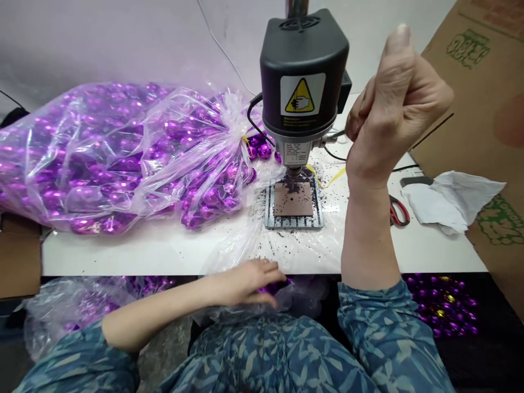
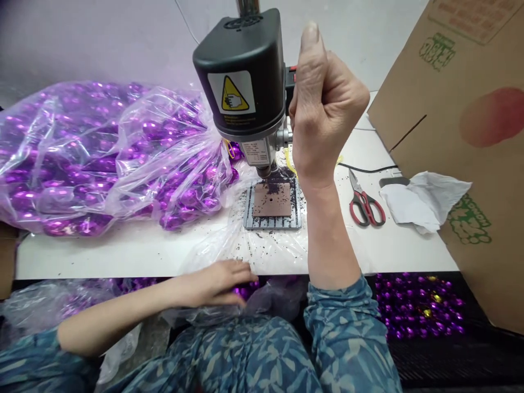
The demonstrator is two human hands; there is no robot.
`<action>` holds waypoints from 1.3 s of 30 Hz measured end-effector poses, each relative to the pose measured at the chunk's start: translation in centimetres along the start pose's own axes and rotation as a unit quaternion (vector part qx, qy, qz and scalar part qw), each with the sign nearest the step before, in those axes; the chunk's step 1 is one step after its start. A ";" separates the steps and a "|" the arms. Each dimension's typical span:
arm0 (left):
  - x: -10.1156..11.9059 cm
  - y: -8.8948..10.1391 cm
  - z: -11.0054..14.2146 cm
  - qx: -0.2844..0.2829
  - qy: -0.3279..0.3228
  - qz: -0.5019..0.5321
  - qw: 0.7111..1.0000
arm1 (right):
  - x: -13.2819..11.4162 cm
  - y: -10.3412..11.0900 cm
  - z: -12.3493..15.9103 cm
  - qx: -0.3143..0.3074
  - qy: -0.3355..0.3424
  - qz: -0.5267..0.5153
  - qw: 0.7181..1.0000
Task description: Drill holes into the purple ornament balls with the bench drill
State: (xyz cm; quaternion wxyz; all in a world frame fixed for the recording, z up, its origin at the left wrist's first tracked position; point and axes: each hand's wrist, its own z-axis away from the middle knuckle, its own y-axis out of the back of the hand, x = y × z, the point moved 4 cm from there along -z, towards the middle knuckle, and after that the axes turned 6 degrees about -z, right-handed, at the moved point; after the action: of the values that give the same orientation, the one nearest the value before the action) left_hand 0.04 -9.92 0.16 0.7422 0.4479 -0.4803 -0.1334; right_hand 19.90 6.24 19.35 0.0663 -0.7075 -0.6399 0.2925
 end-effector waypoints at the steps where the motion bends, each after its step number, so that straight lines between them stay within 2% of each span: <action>1: -1.1 1.4 -0.7 0.054 0.005 0.019 0.998 | 0.0 0.0 0.0 0.002 -0.003 -0.006 1.000; 4: -6.6 7.3 -4.3 0.256 0.053 0.006 0.965 | -0.1 0.2 0.2 0.007 -0.020 0.000 1.000; 6: -11.0 11.0 -7.3 0.333 0.123 -0.045 0.934 | -0.1 0.4 0.2 0.005 -0.025 0.010 1.000; 7: -12.9 12.4 -8.7 0.342 0.162 -0.072 0.923 | 0.0 0.4 0.3 0.001 -0.025 0.015 1.000; 9: -16.1 14.2 -11.0 0.310 0.248 -0.126 0.909 | 0.1 0.4 0.2 -0.005 -0.020 0.027 0.999; 12: -18.4 14.8 -12.4 0.242 0.326 -0.176 0.897 | 0.2 0.4 0.2 -0.002 -0.020 0.041 0.999; 14: -18.4 15.0 -12.1 0.248 0.319 -0.174 0.898 | 0.0 0.4 0.3 -0.002 -0.022 0.031 0.999; 16: -17.5 15.2 -11.1 0.308 0.274 -0.132 0.901 | -0.3 0.4 0.5 -0.003 -0.022 0.008 1.000; 18: -16.1 15.1 -9.7 0.388 0.211 -0.038 0.896 | -0.5 0.4 0.6 -0.001 -0.024 0.001 1.000; 20: -14.8 14.1 -8.8 0.428 0.156 0.109 0.883 | -0.5 0.4 0.8 -0.001 -0.025 0.020 0.999; 22: -13.7 12.4 -8.6 0.408 0.124 0.276 0.861 | -0.5 0.4 0.9 -0.002 -0.022 0.042 0.999; 25: -12.5 9.4 -9.2 0.358 0.117 0.469 0.799 | -0.5 0.5 0.9 0.000 -0.008 0.051 0.999; 27: -12.1 7.9 -9.7 0.349 0.122 0.547 0.751 | -0.6 0.5 1.0 0.000 -0.002 0.067 0.998; 29: -11.9 7.2 -10.1 0.348 0.123 0.590 0.718 | -0.6 0.6 1.1 -0.009 -0.007 0.100 0.995; 32: -11.8 6.7 -10.5 0.337 0.129 0.616 0.700 | -0.7 0.8 1.2 -0.021 -0.017 0.135 0.990; 36: -12.0 6.3 -10.7 0.285 0.158 0.645 0.691 | -0.7 0.8 1.3 -0.019 -0.013 0.101 0.995; 39: -12.0 6.3 -10.6 0.302 0.152 0.643 0.687 | -0.7 0.8 1.3 -0.014 -0.020 0.103 0.994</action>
State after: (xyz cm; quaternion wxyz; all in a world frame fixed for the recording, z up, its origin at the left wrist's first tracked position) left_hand 1.36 6.85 -3.39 0.5333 0.2430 -0.5459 0.5988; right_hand 19.91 5.10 18.17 0.0133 -0.7644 -0.5689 0.3031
